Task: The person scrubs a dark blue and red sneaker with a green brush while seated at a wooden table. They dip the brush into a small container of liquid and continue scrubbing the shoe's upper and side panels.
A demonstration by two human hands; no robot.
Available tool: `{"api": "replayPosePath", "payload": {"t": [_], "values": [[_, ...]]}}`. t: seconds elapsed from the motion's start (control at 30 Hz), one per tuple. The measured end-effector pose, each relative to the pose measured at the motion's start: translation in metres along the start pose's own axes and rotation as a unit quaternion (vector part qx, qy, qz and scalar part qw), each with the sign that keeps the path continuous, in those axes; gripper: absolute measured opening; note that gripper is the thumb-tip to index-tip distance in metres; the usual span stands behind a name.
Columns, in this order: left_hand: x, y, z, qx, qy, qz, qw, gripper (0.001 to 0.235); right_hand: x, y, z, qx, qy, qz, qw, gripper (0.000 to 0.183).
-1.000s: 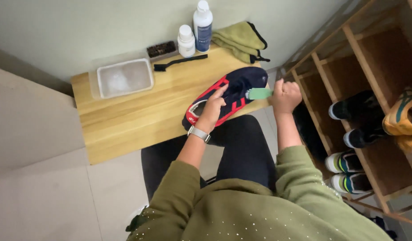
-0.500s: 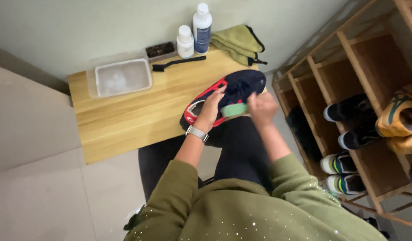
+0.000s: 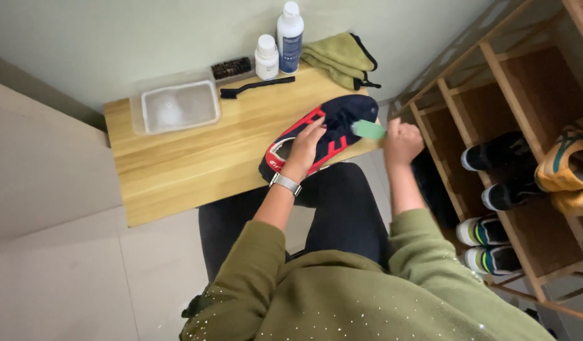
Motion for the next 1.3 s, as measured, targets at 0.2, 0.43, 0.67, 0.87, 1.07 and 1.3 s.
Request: {"api": "replayPosePath", "payload": {"t": [0.2,0.43,0.67,0.87,1.07,1.3], "values": [[-0.006,-0.009,-0.011,0.012,0.090,0.002,0.996,0.054,0.057,0.011,0.068,0.179,-0.160,-0.011,0.971,0.038],[-0.012,-0.015,-0.025,0.055,0.089,-0.019,0.994,0.061,0.057,0.019,0.055,0.150,-0.126,-0.039,0.980,0.039],[-0.018,-0.043,-0.066,0.036,0.183,-0.017,0.982,0.068,0.012,-0.005,0.018,0.071,-0.015,-0.005,0.997,0.016],[-0.018,-0.048,-0.069,0.016,0.209,-0.017,0.978,0.072,0.011,-0.010,0.010,-0.020,0.077,0.061,0.995,0.042],[-0.024,-0.042,-0.051,-0.026,0.280,-0.041,0.959,0.073,0.051,0.007,0.058,0.034,0.144,0.018,0.989,0.041],[-0.032,-0.059,-0.062,-0.043,0.384,-0.024,0.922,0.081,0.044,0.017,0.022,-0.011,0.199,-0.020,0.980,0.053]]}}
Point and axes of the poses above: each hand's wrist, its own y-axis towards the middle knuckle, its own x-axis out of the back of the hand, z = x × y, the point moved 3 cm from there along y, towards the middle knuckle, and after that the axes turned 6 degrees about -y, right-handed, at the moved point
